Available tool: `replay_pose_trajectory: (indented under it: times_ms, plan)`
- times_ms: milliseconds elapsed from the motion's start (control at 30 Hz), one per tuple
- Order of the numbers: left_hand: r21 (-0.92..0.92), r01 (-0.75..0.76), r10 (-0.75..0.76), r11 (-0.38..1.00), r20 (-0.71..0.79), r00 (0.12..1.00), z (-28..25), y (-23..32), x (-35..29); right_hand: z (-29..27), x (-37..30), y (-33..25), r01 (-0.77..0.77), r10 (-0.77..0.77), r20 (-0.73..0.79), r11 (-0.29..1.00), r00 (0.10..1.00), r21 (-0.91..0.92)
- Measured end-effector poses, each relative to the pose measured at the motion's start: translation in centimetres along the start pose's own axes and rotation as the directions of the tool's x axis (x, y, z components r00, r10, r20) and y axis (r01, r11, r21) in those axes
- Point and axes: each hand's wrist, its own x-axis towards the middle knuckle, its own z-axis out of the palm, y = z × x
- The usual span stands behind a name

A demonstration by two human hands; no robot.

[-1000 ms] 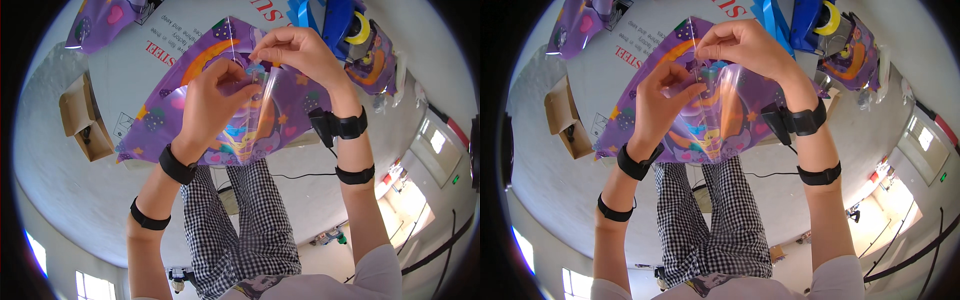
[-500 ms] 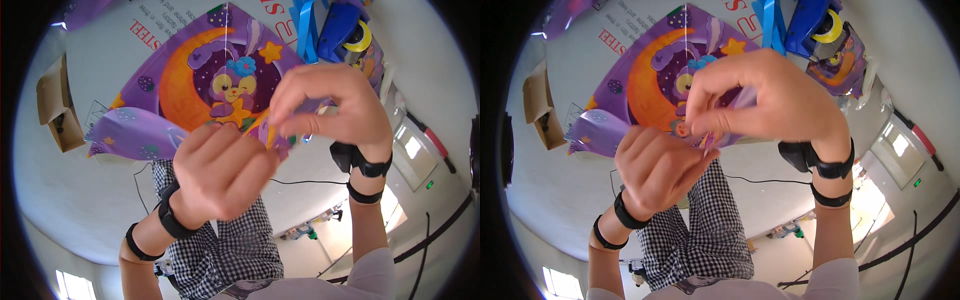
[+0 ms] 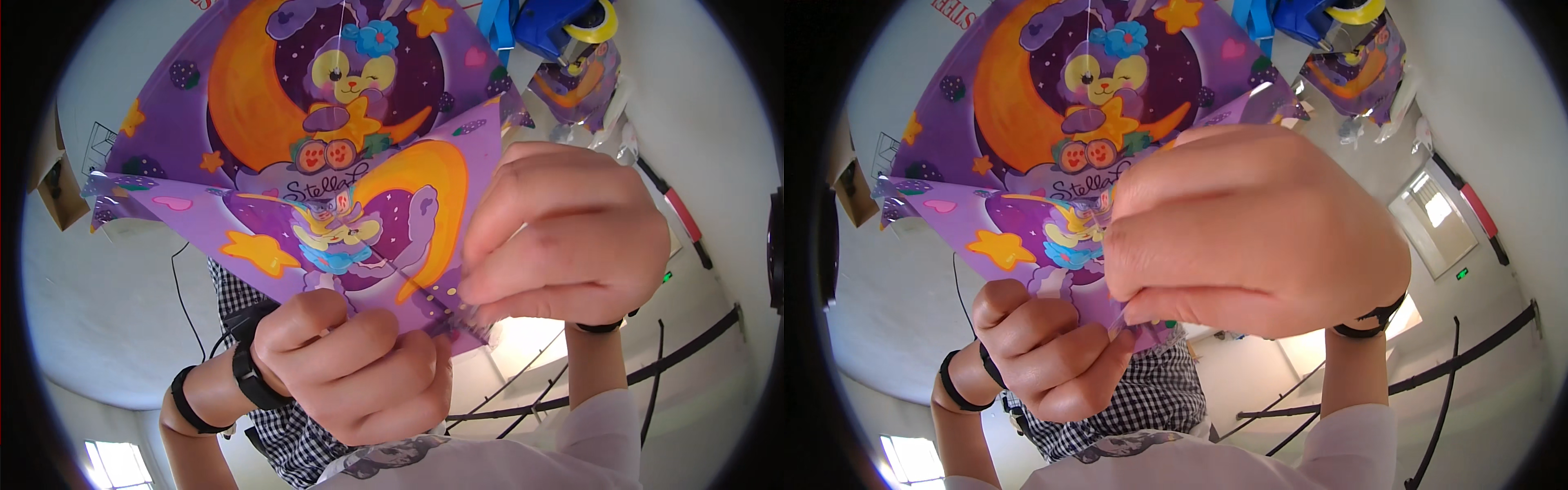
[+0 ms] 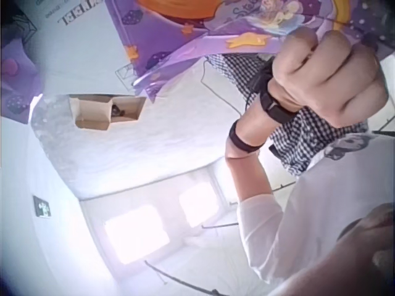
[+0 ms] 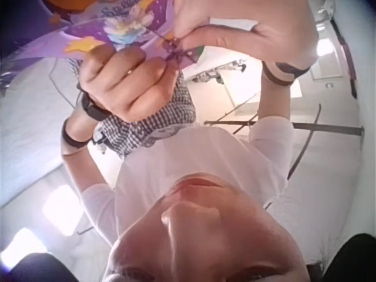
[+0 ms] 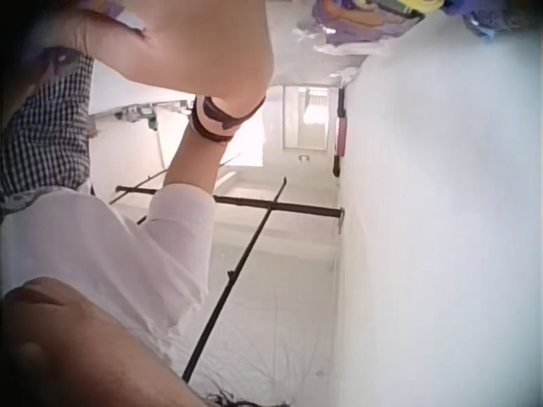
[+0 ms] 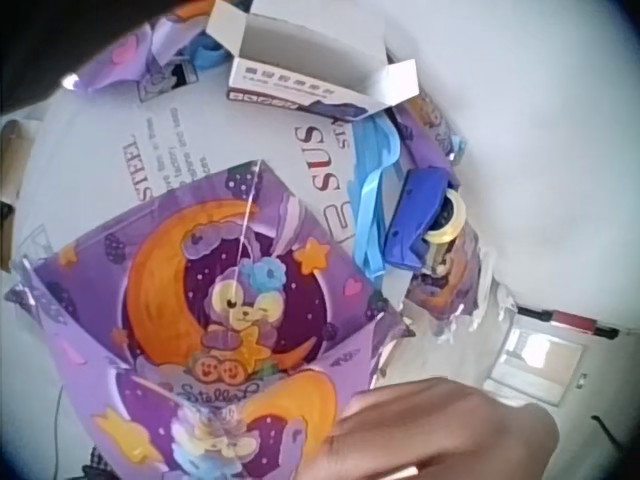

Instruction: Assemble a toy kite by attaching support rods and securing parts with tape.

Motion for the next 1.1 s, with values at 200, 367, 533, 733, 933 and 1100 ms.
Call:
replay_pose_trajectory:
  times_ms: [200,367,533,733,933,1100]
  plan:
    - [-0.021,-0.017,0.016,1.0,-0.022,1.0,0.2,0.3,-0.3,1.3,-0.7,-0.3,0.013,-0.013,-0.028,1.0,1.0,-0.001]
    - [-0.028,-0.016,0.015,0.999,-0.03,0.999,0.3,0.4,-0.6,1.2,-0.9,-0.4,-0.013,0.013,0.022,1.0,1.0,-0.005]
    - [-0.034,-0.014,0.012,0.999,-0.045,0.999,0.4,0.5,-0.6,1.6,-1.1,-0.9,-0.034,0.034,0.011,0.999,0.999,-0.027]
    - [-0.031,0.001,-0.002,1.0,-0.038,0.999,0.4,0.5,-0.9,1.8,-1.5,-0.9,-0.032,0.032,0.031,0.999,0.999,-0.026]
    - [-0.06,0.052,-0.055,0.997,-0.048,0.997,0.4,0.6,-0.9,1.7,-1.7,-0.7,-0.004,0.004,0.094,1.0,0.996,-0.001]
    - [-0.059,0.087,-0.092,0.995,-0.104,0.99,1.0,0.3,-0.9,0.9,-1.5,-0.8,-0.053,0.047,0.221,0.998,0.974,0.023]
